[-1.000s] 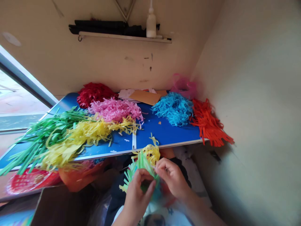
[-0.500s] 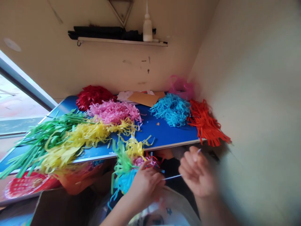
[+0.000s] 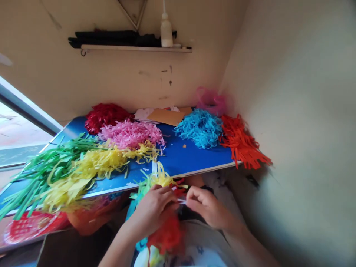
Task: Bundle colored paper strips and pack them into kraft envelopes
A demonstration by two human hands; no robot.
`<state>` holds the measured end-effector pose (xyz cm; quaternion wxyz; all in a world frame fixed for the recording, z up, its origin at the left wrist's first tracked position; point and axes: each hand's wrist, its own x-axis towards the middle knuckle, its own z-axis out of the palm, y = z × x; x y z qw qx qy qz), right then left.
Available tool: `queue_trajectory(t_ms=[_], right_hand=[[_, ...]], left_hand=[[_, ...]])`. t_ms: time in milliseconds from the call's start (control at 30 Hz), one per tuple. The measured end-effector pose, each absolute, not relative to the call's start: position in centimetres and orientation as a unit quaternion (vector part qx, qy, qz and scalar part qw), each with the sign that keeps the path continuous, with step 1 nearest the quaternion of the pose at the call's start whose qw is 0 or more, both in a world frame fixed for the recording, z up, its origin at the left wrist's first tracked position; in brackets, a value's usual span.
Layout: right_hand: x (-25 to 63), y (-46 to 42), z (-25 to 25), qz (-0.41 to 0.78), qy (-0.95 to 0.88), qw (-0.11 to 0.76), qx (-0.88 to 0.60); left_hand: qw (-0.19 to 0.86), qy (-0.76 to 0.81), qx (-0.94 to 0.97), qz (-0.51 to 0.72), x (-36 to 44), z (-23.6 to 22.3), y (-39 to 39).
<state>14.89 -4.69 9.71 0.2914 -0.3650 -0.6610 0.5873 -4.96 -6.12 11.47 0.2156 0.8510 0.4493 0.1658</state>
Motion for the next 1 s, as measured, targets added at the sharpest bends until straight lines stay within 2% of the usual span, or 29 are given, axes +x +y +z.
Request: queue_trajectory(t_ms=[100, 167, 300, 400, 467, 533, 633, 700, 733, 800, 867, 900, 933, 1000], right_hand=[[16.3, -4.0, 10.5, 0.695, -0.519, 0.407, -0.286], [18.9, -3.2, 11.7, 0.715, -0.418, 0.508, -0.238], [26.1, -0.8, 14.1, 0.601, -0.301, 0.702, -0.236], [29.5, 0.7, 13.5, 0.473, -0.304, 0.771, -0.3], [28.4, 0.6, 12.0, 0.398, -0.347, 0.764, -0.369], [24.6, -0.7, 10.3, 0.405, -0.407, 0.706, -0.414], [17.6, -3.4, 8.7, 0.471, -0.666, 0.407, -0.411], [15.3, -4.3, 8.4, 0.461, -0.742, 0.304, -0.379], [15.5, -4.3, 8.4, 0.459, -0.75, 0.289, -0.379], [18.4, -3.4, 8.1, 0.463, -0.712, 0.323, -0.417], [23.8, -1.9, 7.5, 0.445, -0.627, 0.413, -0.489], [26.8, -1.2, 7.0, 0.398, -0.565, 0.481, -0.54], [29.7, -0.5, 6.5, 0.344, -0.528, 0.511, -0.585], [34.0, 0.1, 5.7, 0.271, -0.517, 0.482, -0.654]], left_hand=[[0.236, 0.428, 0.863, 0.126, -6.1, 11.1, -5.9], [0.236, 0.433, 0.863, 0.112, -7.7, 10.6, -5.9], [0.221, 0.461, 0.851, 0.119, -12.7, 9.5, -6.3], [0.19, 0.492, 0.839, 0.133, -15.4, 9.0, -6.6], [0.179, 0.499, 0.837, 0.138, -14.8, 9.1, -6.7], [0.187, 0.476, 0.849, 0.132, -12.2, 9.9, -6.4], [0.186, 0.428, 0.876, 0.123, -7.1, 11.7, -5.9], [0.18, 0.413, 0.884, 0.126, -5.0, 12.8, -5.6], [0.18, 0.41, 0.885, 0.126, -4.7, 13.1, -5.4], [0.186, 0.413, 0.884, 0.116, -5.4, 13.0, -5.3], [0.192, 0.422, 0.88, 0.103, -7.3, 12.1, -5.4], [0.194, 0.428, 0.877, 0.096, -8.5, 11.5, -5.5], [0.195, 0.436, 0.874, 0.092, -9.7, 10.9, -5.6], [0.196, 0.45, 0.867, 0.086, -11.5, 9.8, -5.9]])
